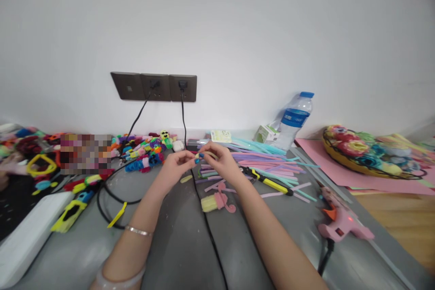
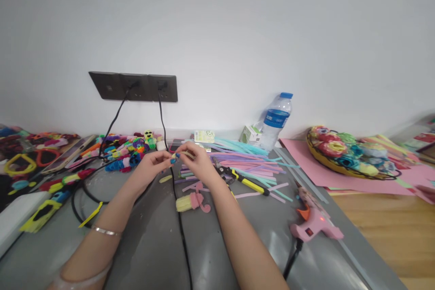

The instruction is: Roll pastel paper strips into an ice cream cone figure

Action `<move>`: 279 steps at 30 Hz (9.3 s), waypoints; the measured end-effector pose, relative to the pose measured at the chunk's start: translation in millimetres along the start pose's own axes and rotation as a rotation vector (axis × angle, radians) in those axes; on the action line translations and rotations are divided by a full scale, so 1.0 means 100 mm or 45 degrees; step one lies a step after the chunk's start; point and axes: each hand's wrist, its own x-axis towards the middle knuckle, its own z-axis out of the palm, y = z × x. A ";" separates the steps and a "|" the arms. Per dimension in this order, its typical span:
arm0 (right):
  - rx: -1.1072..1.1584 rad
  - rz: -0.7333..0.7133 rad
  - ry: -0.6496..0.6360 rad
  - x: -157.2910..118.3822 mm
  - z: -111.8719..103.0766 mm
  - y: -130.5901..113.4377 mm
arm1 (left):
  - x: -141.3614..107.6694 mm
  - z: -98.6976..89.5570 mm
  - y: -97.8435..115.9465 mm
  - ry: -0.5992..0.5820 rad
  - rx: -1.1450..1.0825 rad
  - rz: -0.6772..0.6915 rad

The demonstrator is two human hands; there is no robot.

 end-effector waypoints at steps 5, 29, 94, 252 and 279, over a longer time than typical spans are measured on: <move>-0.090 -0.011 0.016 -0.01 -0.01 -0.02 | 0.00 0.02 -0.02 0.017 -0.083 -0.028; -0.320 -0.249 0.066 0.00 -0.05 -0.05 | 0.03 -0.03 -0.12 0.074 -0.110 -0.107; 0.044 -0.052 -0.041 0.00 -0.03 0.01 | -0.01 -0.09 -0.02 -0.019 0.039 -0.186; 0.291 0.215 0.058 0.03 0.01 0.06 | 0.01 0.12 -0.10 0.219 -0.399 -0.189; 0.471 0.216 -0.005 0.02 0.04 0.08 | 0.01 0.14 -0.06 0.241 -0.503 -0.351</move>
